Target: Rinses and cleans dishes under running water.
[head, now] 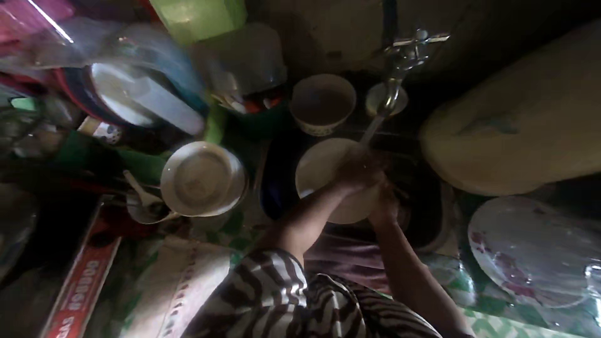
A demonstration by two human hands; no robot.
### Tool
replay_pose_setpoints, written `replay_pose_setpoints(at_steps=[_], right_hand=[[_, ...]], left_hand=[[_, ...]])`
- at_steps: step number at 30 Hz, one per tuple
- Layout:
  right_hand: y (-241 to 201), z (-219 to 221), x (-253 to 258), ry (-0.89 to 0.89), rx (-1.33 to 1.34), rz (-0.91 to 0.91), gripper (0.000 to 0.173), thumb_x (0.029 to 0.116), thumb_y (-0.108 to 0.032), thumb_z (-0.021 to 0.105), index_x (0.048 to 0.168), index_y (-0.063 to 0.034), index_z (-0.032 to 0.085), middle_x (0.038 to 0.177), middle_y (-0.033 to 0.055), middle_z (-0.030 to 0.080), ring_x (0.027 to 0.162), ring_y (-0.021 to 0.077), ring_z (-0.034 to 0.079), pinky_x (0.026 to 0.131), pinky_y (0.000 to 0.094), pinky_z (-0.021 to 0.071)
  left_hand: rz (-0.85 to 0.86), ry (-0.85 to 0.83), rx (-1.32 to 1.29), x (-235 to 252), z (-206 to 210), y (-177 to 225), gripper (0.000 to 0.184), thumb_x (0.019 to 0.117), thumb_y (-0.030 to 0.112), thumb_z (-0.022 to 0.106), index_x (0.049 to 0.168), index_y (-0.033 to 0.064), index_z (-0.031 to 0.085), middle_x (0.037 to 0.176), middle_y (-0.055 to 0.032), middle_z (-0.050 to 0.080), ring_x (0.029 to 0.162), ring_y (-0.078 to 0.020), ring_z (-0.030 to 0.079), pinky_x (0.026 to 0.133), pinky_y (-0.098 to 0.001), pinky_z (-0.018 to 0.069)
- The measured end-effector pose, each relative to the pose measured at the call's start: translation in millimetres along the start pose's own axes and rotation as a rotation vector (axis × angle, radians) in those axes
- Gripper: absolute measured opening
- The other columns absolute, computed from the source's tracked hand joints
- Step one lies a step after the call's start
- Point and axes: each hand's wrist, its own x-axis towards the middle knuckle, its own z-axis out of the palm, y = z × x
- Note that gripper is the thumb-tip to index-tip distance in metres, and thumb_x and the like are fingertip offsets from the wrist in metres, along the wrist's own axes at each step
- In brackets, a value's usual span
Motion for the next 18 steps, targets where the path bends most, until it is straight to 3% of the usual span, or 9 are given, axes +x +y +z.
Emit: replay_pose_setpoints(at_steps=[2, 4, 8, 10, 11, 13, 14, 16, 18], right_hand=[[2.1, 2.8, 4.0, -0.015, -0.001, 0.016, 0.045, 0.1133, -0.026, 0.032, 0.152, -0.0044, 0.040, 0.135, 0.0117, 0.059, 0.116, 0.0121, 0.062, 0.099, 0.0329, 0.0546], [4.2, 5.0, 9.5, 0.009, -0.008, 0.035, 0.046, 0.1131, -0.027, 0.033, 0.153, -0.0046, 0.039, 0.136, 0.0131, 0.058, 0.116, 0.0134, 0.061, 0.098, 0.0338, 0.0541], [6.3, 10.9, 16.6, 0.051, 0.043, 0.068, 0.047, 0.1128, -0.029, 0.036, 0.154, -0.0074, 0.037, 0.135, 0.0137, 0.058, 0.115, 0.0154, 0.062, 0.096, 0.0360, 0.0550], [10.0, 16.9, 21.6, 0.007, 0.094, 0.075, 0.046, 0.1124, -0.027, 0.038, 0.155, -0.0090, 0.035, 0.134, 0.0122, 0.058, 0.113, 0.0149, 0.062, 0.094, 0.0357, 0.0556], [14.4, 20.5, 24.4, -0.028, 0.113, 0.085, 0.045, 0.1122, -0.025, 0.038, 0.154, -0.0100, 0.034, 0.134, 0.0112, 0.057, 0.113, 0.0146, 0.061, 0.094, 0.0354, 0.0556], [26.6, 29.0, 28.6, -0.055, 0.089, 0.128, 0.044, 0.1122, -0.026, 0.038, 0.154, -0.0108, 0.035, 0.136, 0.0116, 0.056, 0.116, 0.0164, 0.060, 0.095, 0.0379, 0.0547], [31.0, 33.6, 29.1, -0.050, 0.027, 0.153, 0.045, 0.1119, -0.026, 0.039, 0.154, -0.0102, 0.037, 0.140, 0.0124, 0.056, 0.120, 0.0185, 0.059, 0.098, 0.0396, 0.0535], [34.2, 46.0, 29.3, 0.006, -0.215, 0.164, 0.046, 0.1101, -0.028, 0.047, 0.151, -0.0068, 0.045, 0.141, 0.0189, 0.057, 0.124, 0.0284, 0.059, 0.103, 0.0473, 0.0510], [28.0, 59.4, 25.2, -0.003, -0.483, 0.091, 0.047, 0.1084, -0.023, 0.052, 0.150, -0.0029, 0.045, 0.142, 0.0241, 0.056, 0.127, 0.0356, 0.057, 0.106, 0.0515, 0.0483]], left_hand=[[-0.121, 0.137, 0.004, -7.9, 7.5, -16.5, 0.052, 0.1044, 0.037, 0.056, 0.154, 0.0227, 0.049, 0.165, -0.0087, 0.036, 0.156, -0.0335, 0.024, 0.126, -0.0631, 0.0029], [-0.264, 0.237, 0.055, -21.8, 1.0, -34.3, 0.056, 0.1053, 0.035, 0.053, 0.157, 0.0140, 0.043, 0.168, -0.0137, 0.028, 0.158, -0.0332, 0.016, 0.125, -0.0621, 0.0026], [-0.653, 0.245, 0.098, -55.0, -40.2, -56.9, 0.078, 0.0974, 0.046, 0.062, 0.163, 0.0170, 0.030, 0.171, -0.0131, 0.018, 0.158, -0.0373, 0.013, 0.120, -0.0725, 0.0063], [-0.827, 0.209, -0.066, -69.4, -63.2, -62.0, 0.092, 0.0951, 0.048, 0.067, 0.166, 0.0159, 0.018, 0.171, -0.0194, 0.013, 0.152, -0.0396, 0.029, 0.117, -0.0669, 0.0276], [-0.852, 0.220, -0.189, -78.3, -69.1, -67.1, 0.091, 0.0961, 0.045, 0.068, 0.166, 0.0145, 0.017, 0.169, -0.0191, 0.021, 0.144, -0.0386, 0.043, 0.110, -0.0607, 0.0429], [-0.840, 0.359, -0.591, -95.2, -67.3, -78.7, 0.074, 0.0990, 0.032, 0.068, 0.161, 0.0142, 0.032, 0.154, -0.0192, 0.048, 0.134, -0.0364, 0.054, 0.107, -0.0576, 0.0478], [-0.838, 0.418, -0.751, -101.5, -64.2, -81.2, 0.062, 0.1020, 0.029, 0.064, 0.156, 0.0130, 0.040, 0.146, -0.0196, 0.055, 0.131, -0.0339, 0.057, 0.107, -0.0555, 0.0480], [-0.869, 0.506, -0.882, -109.6, -62.0, -74.9, 0.050, 0.1072, 0.031, 0.055, 0.150, 0.0081, 0.047, 0.141, -0.0194, 0.059, 0.131, -0.0304, 0.057, 0.110, -0.0524, 0.0457], [-0.902, 0.541, -0.828, -117.2, -59.5, -57.9, 0.050, 0.1092, 0.037, 0.049, 0.148, 0.0066, 0.048, 0.139, -0.0200, 0.060, 0.128, -0.0315, 0.058, 0.108, -0.0530, 0.0458]])
